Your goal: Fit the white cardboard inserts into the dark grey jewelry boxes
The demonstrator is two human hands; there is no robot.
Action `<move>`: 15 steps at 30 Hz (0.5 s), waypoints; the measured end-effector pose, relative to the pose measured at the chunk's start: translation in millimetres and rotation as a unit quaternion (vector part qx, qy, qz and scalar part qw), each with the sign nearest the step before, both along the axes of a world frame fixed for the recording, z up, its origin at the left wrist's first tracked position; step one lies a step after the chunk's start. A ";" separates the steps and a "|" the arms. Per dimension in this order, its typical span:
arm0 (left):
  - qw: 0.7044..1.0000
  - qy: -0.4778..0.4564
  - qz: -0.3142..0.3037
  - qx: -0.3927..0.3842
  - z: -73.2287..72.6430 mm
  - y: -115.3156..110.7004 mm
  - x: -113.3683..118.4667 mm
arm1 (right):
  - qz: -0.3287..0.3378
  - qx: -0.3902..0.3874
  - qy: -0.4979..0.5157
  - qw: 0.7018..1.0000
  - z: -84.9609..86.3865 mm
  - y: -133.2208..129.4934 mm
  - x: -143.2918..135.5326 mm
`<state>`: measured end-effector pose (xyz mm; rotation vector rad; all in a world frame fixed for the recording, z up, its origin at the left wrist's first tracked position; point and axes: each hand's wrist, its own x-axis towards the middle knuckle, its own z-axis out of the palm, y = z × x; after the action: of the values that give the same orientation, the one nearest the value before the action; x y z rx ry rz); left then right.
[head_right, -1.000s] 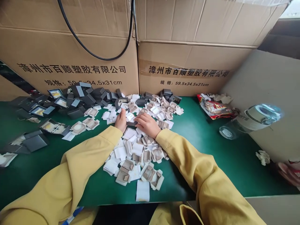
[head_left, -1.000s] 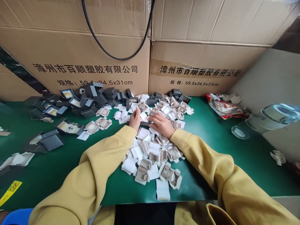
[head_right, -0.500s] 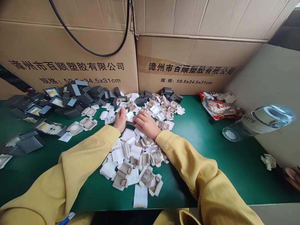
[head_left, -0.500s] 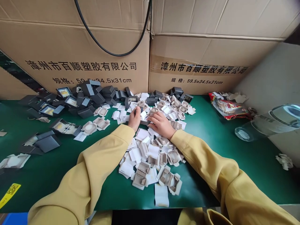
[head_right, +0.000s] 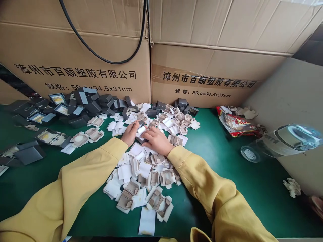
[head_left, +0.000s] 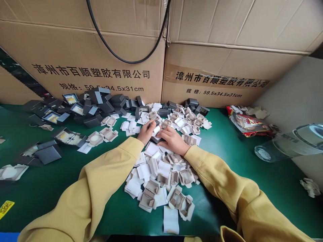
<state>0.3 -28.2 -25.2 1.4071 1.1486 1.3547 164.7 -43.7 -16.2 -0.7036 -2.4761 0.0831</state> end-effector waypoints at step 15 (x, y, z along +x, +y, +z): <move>0.998 0.021 -0.054 -0.001 5.3 -2.8 -2.9 | -0.012 -0.005 -0.040 0.999 -4.0 0.0 -1.0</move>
<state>-2.5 -31.0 -19.9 1.4813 1.0837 1.2529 163.7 -43.7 -20.2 -0.7537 -2.5436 0.0591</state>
